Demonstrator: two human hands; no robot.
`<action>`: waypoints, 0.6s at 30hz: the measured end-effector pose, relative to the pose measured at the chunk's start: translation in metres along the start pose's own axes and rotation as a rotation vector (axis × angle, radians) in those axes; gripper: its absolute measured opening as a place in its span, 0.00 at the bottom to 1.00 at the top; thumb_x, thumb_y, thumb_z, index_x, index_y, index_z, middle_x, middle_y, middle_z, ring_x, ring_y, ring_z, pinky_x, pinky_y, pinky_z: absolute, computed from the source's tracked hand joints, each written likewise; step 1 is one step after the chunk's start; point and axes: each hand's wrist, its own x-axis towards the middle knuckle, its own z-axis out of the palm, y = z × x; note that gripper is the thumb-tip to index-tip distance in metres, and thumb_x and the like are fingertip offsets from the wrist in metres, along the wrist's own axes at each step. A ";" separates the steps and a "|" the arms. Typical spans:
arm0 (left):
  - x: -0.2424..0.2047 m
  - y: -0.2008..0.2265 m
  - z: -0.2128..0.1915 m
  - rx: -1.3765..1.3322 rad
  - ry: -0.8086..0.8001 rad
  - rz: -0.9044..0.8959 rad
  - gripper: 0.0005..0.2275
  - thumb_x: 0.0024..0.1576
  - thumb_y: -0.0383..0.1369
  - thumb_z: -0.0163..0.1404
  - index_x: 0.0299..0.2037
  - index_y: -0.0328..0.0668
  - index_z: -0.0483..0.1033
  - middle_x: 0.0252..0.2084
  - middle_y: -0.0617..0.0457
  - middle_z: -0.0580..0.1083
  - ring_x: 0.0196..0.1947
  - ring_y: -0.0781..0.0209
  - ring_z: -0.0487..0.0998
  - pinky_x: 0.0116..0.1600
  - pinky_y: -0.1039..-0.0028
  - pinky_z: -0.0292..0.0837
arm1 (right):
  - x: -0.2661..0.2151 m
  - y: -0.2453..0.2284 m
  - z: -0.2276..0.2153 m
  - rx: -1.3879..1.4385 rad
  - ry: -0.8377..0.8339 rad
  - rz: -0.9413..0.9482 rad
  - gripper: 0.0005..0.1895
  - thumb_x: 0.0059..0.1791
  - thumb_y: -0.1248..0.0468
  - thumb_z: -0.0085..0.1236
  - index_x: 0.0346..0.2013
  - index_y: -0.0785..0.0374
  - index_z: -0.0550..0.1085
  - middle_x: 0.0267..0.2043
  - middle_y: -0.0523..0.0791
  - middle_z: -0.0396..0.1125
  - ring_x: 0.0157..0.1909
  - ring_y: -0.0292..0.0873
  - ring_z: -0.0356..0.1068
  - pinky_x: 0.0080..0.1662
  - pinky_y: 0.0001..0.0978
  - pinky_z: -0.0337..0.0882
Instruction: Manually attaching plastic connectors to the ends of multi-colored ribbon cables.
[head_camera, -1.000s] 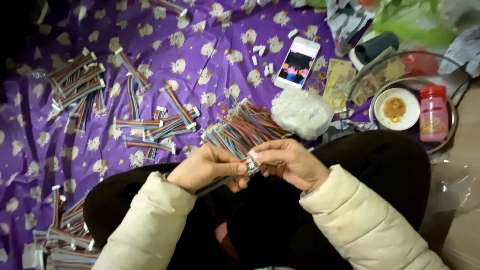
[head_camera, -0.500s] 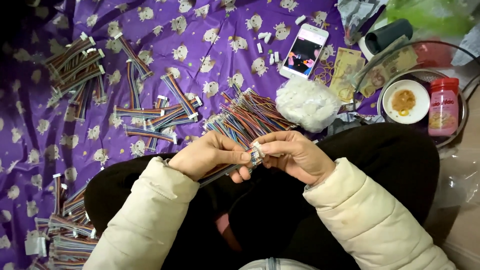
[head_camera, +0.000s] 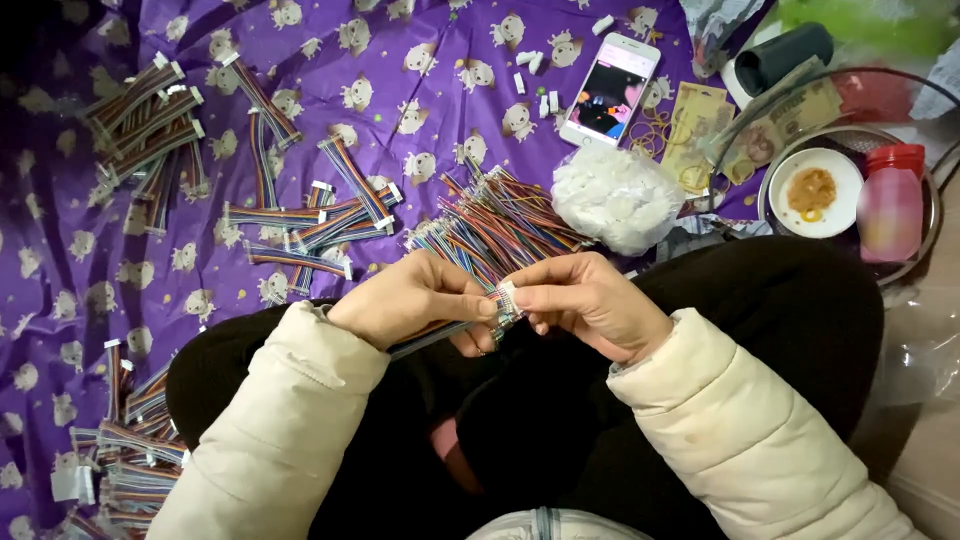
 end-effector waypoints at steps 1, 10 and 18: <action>-0.001 0.002 0.002 -0.001 -0.002 -0.002 0.05 0.48 0.24 0.54 0.27 0.25 0.78 0.22 0.37 0.76 0.22 0.52 0.80 0.32 0.69 0.78 | 0.000 0.000 0.000 0.001 0.002 0.002 0.10 0.39 0.78 0.58 0.35 0.77 0.75 0.21 0.51 0.67 0.22 0.41 0.68 0.26 0.29 0.70; 0.000 0.000 0.002 0.024 -0.001 -0.069 0.05 0.48 0.25 0.54 0.28 0.26 0.78 0.24 0.37 0.77 0.25 0.52 0.81 0.33 0.69 0.78 | 0.000 0.006 0.000 -0.090 0.017 -0.022 0.10 0.38 0.77 0.60 0.34 0.77 0.75 0.21 0.51 0.66 0.20 0.39 0.67 0.23 0.27 0.69; -0.003 0.009 0.005 0.178 0.025 -0.065 0.07 0.49 0.27 0.54 0.30 0.27 0.78 0.25 0.40 0.78 0.25 0.55 0.81 0.36 0.71 0.78 | 0.000 0.003 0.004 -0.159 -0.013 -0.020 0.10 0.38 0.75 0.61 0.32 0.78 0.75 0.20 0.50 0.65 0.18 0.36 0.64 0.20 0.22 0.65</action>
